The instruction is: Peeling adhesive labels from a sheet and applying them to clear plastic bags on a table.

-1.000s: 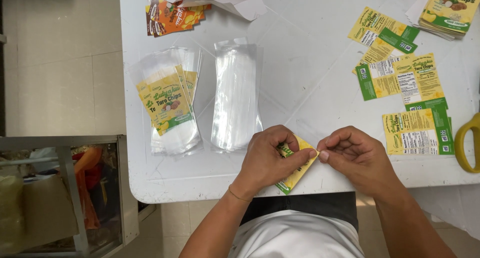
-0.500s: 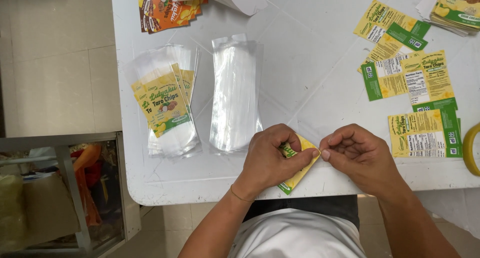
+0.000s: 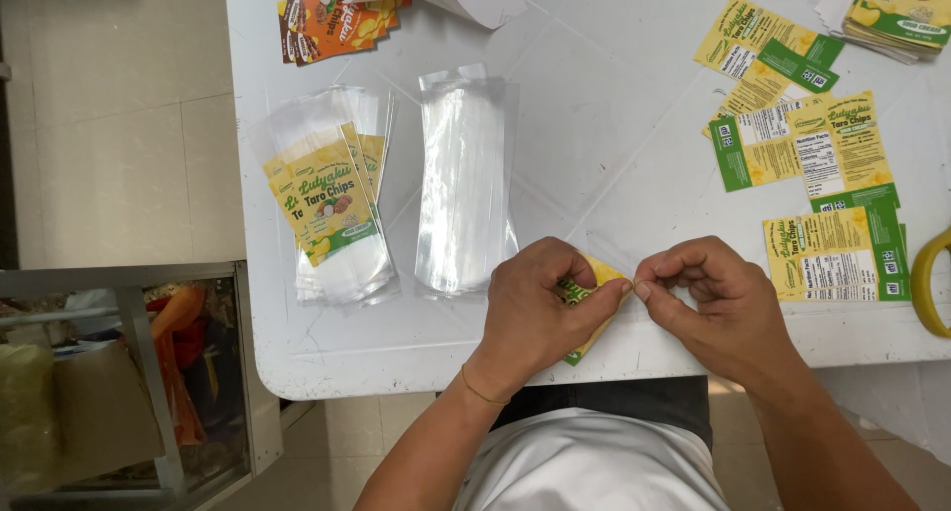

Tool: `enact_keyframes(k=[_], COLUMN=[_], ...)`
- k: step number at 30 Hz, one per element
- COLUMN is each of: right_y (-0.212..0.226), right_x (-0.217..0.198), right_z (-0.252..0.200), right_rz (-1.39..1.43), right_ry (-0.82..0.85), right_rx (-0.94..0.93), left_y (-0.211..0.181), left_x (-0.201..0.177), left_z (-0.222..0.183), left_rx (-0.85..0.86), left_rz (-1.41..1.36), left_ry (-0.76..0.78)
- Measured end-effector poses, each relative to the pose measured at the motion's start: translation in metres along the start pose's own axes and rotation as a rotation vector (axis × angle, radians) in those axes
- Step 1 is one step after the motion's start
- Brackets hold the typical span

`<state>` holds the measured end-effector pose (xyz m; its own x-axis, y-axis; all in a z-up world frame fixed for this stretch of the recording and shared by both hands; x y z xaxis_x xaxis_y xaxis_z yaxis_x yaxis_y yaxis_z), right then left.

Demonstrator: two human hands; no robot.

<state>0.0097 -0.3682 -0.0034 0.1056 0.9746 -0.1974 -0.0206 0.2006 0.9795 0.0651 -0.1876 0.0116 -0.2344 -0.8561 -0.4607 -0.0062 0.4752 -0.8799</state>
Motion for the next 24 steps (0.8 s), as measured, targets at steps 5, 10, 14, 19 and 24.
enact_keyframes(k=[5,10,14,19,24], right_y=[0.008,0.019,0.021,0.027,0.027], right_x=[0.000,0.000,0.000,0.000,-0.001], right_z=[0.000,0.002,0.003,0.003,0.000], right_rz=[-0.045,-0.134,-0.169,-0.152,-0.170], right_ry=[-0.012,0.010,0.011,-0.007,-0.031], right_rx=[-0.061,-0.127,-0.114,-0.072,-0.006], left_y=[-0.005,-0.008,-0.013,-0.019,-0.029], left_x=[-0.003,-0.004,-0.006,-0.007,-0.012], left_z=[-0.001,-0.002,-0.003,-0.007,-0.013], left_rx=[0.034,0.072,0.117,0.168,0.293], left_rz=[0.012,0.012,0.030,0.038,0.042], left_ry=[-0.019,-0.042,-0.068,-0.100,-0.206])
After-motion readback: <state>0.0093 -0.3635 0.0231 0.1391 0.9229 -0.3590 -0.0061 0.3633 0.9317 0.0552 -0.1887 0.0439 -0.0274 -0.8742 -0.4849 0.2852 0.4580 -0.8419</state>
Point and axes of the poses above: each hand's wrist, its own z-axis towards the middle knuckle, its own x-axis out of the palm, y = z × x, the point moved 7 cm from there along z, towards the middle knuckle, and after that the axes turned 9 degrees about -x, right-handed, at the moved point
